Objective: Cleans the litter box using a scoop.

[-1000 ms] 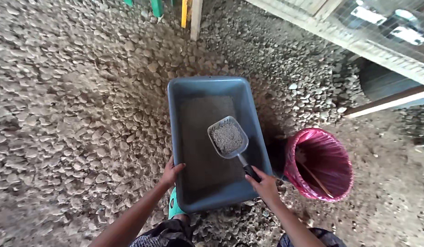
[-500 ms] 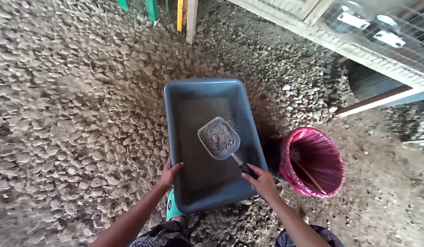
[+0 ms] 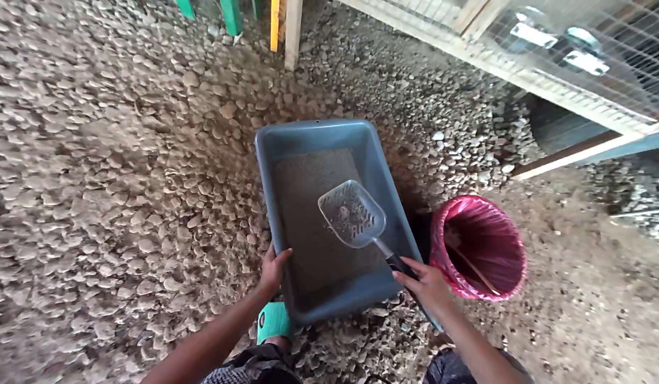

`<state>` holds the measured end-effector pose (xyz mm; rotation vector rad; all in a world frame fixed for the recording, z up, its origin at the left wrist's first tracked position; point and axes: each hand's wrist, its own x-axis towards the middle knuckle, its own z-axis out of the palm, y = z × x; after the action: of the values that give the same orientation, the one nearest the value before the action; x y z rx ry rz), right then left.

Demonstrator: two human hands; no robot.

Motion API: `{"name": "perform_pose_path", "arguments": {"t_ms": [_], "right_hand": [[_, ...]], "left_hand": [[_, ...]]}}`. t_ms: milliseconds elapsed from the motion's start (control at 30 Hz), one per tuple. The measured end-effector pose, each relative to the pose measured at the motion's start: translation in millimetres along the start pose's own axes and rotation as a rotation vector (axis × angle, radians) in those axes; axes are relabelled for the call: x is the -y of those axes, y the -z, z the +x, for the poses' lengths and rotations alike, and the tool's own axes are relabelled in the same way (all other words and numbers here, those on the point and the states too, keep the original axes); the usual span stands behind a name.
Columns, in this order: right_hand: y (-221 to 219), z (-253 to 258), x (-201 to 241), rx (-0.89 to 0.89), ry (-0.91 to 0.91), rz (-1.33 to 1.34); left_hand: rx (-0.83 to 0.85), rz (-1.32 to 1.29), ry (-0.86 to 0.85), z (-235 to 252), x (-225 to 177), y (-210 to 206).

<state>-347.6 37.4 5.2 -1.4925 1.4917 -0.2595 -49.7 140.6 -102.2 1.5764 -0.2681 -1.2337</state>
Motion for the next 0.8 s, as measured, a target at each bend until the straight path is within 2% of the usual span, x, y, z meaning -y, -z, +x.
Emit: {"name": "perform_pose_path", "arguments": {"t_ms": [200,333,400,467,533,633,700,800], "right_hand": [[67,-24,10,-0.175,0.008,0.360],[128,-48,-15,-0.333,0.074,0.386],[152,-60,-34,-0.447,0.045,0.349],[169,-69,-59,-0.560,-0.033,0.212],[177,-70,-85,-0.603,-0.146,-0.136],[163,-53,-105,-0.517,-0.279,-0.488],[140,-35,-96,-0.403,-0.413,-0.636],[118,-7,-73,-0.264,-0.486,-0.664]], "left_hand": [[-0.007,0.037,0.088,10,11,-22],[-0.006,0.045,0.210,30,-4,-18],[-0.019,0.071,0.233,35,-5,-19],[-0.018,0.108,0.234,35,-5,-20],[-0.013,0.128,0.234,35,-9,-20],[-0.018,0.077,0.256,34,-20,-20],[-0.020,0.053,0.262,37,-23,-18],[-0.034,0.185,0.236,39,-28,-21]]}}
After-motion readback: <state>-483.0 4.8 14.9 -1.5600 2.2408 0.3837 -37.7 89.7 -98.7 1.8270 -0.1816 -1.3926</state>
